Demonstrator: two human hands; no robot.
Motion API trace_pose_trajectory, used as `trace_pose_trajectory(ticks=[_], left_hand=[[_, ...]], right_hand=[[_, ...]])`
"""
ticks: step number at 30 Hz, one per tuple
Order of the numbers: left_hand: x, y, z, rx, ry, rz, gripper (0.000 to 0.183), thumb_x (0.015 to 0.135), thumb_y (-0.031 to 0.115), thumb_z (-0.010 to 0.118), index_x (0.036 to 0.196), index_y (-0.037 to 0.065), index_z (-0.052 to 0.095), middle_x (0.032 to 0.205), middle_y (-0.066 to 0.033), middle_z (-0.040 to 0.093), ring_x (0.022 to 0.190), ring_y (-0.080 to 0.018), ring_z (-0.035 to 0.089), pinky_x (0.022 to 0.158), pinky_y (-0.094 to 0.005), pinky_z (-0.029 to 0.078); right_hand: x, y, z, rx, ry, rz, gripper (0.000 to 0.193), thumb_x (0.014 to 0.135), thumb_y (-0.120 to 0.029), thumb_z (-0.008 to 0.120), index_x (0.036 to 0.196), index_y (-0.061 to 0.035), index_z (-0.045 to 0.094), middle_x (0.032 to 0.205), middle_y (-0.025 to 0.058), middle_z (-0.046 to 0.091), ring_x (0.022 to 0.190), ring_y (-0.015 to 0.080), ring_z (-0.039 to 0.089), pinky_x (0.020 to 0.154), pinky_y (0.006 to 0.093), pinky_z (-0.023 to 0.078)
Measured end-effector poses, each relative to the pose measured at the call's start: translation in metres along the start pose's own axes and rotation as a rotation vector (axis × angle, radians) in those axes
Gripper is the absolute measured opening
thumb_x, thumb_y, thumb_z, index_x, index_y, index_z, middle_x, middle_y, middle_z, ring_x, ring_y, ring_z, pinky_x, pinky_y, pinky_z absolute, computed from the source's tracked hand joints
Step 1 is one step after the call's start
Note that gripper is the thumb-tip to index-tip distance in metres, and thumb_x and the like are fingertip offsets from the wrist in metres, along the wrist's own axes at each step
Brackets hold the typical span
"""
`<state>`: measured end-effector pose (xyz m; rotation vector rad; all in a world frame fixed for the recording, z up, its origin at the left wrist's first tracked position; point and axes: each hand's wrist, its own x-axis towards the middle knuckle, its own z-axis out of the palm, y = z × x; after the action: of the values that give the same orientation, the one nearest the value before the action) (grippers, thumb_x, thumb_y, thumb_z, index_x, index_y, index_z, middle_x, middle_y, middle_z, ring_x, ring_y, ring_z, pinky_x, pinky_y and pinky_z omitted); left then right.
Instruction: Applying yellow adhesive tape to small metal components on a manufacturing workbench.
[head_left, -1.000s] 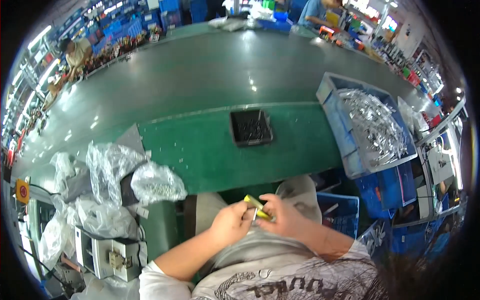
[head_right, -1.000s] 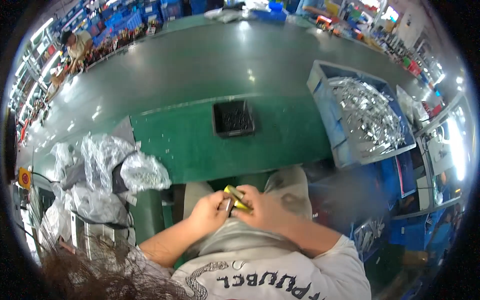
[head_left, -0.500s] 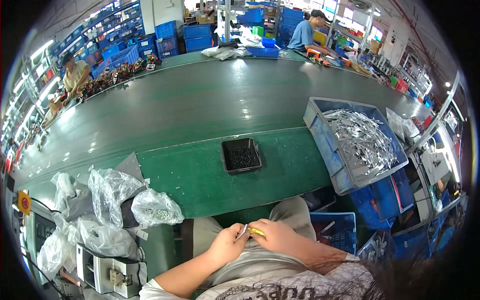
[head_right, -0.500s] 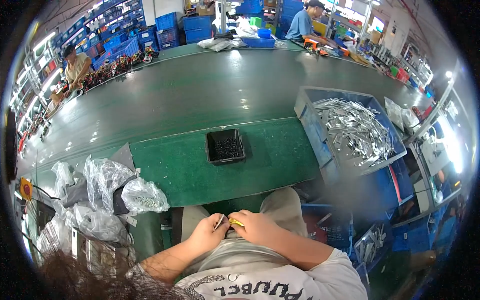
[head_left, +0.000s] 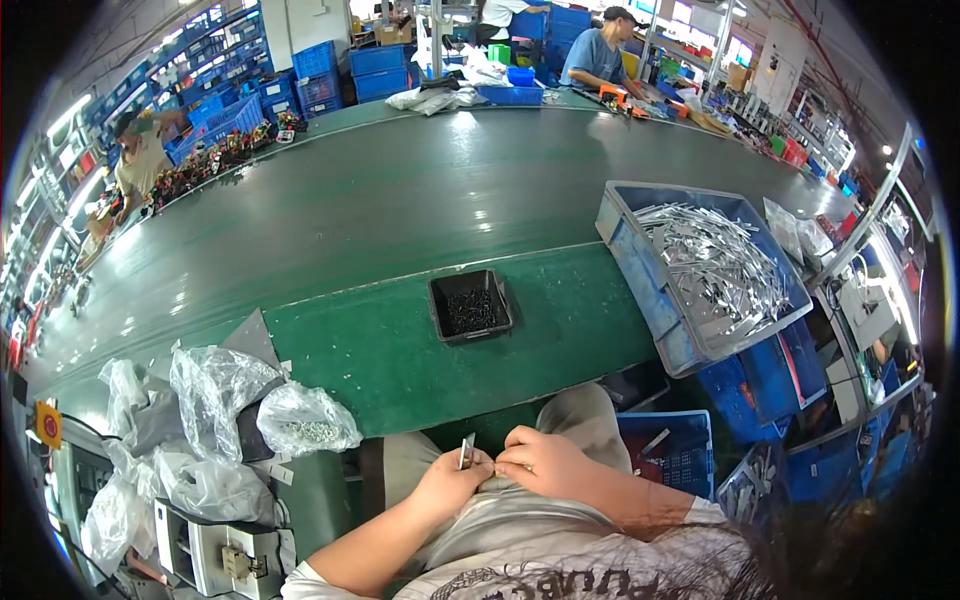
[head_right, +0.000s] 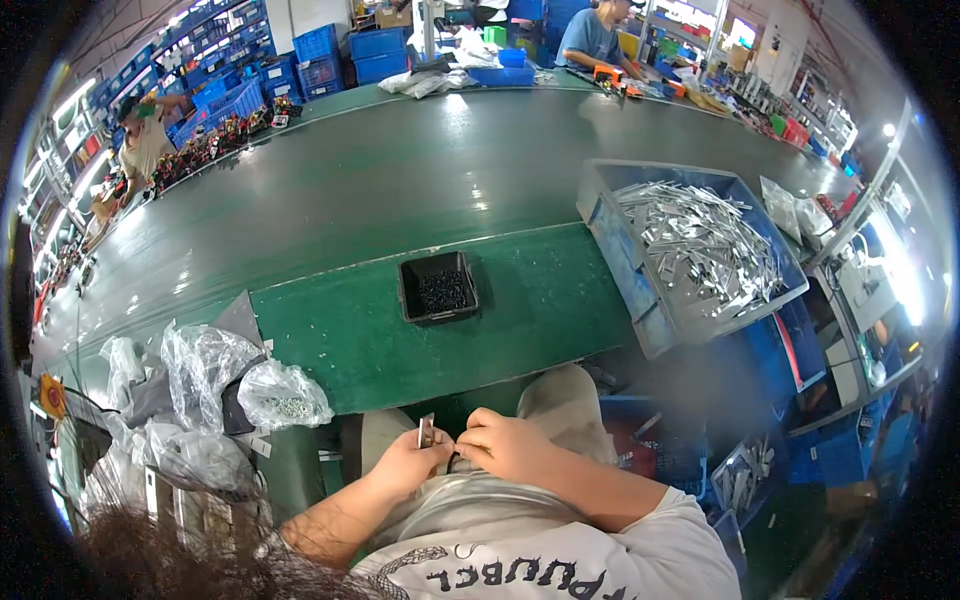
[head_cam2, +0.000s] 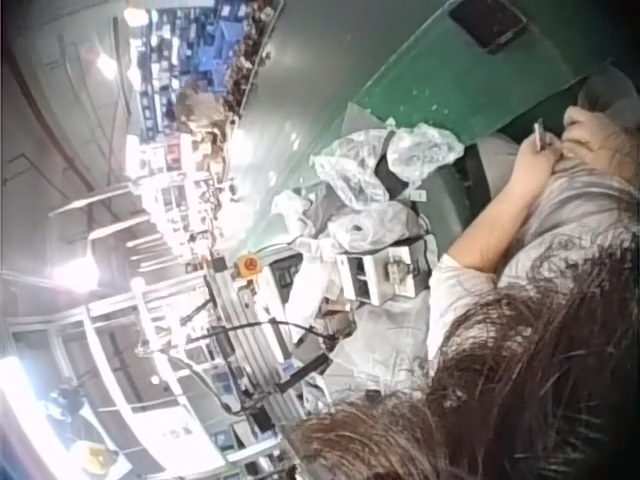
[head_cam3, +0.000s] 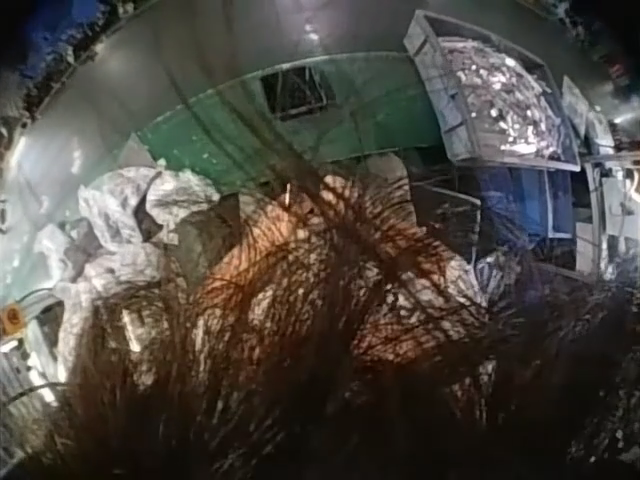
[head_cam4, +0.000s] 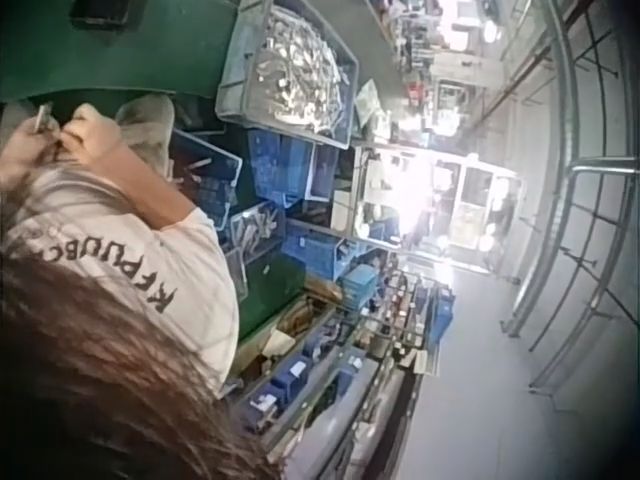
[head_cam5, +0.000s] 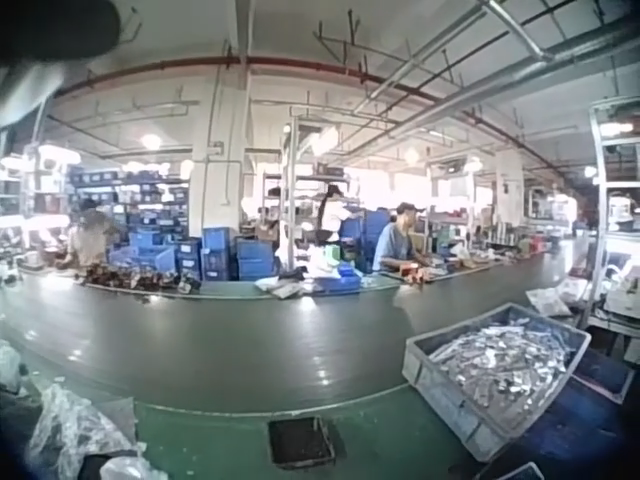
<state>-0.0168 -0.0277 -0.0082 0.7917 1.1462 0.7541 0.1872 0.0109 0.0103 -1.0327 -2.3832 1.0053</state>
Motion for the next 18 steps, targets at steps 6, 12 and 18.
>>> trace_pose_trajectory(ticks=[6,12,18], left_hand=[[0.003,-0.003,-0.008,-0.061,-0.082,-0.035,0.010,0.095,0.013,0.060,0.086,0.010,0.059,0.070,0.0044,0.050,0.058,-0.0064,0.045,0.055,-0.0235,0.037],[0.011,-0.001,-0.006,-0.065,-0.085,-0.003,0.010,0.095,0.014,0.060,0.087,0.008,0.061,0.069,0.0053,0.050,0.058,-0.0051,0.043,0.053,-0.0229,0.034],[0.008,0.000,-0.004,-0.159,-0.104,-0.059,0.009,0.095,0.013,0.061,0.088,0.007,0.062,0.068,0.0052,0.050,0.057,-0.0040,0.043,0.050,-0.0225,0.033]], right_hand=[[0.002,0.005,0.002,0.016,0.007,-0.009,0.018,0.091,-0.026,0.068,0.099,-0.0101,0.073,0.099,0.0087,0.062,0.079,0.0287,0.065,0.067,0.0402,0.052],[0.007,-0.001,-0.002,0.011,0.098,0.038,0.015,0.085,-0.016,0.073,0.097,-0.0065,0.073,0.094,0.0103,0.063,0.080,0.0264,0.065,0.068,0.0360,0.052],[0.004,0.005,-0.002,0.126,0.080,0.036,0.011,0.085,-0.015,0.071,0.093,-0.0081,0.074,0.090,0.0071,0.063,0.073,0.0242,0.063,0.062,0.0339,0.049]])
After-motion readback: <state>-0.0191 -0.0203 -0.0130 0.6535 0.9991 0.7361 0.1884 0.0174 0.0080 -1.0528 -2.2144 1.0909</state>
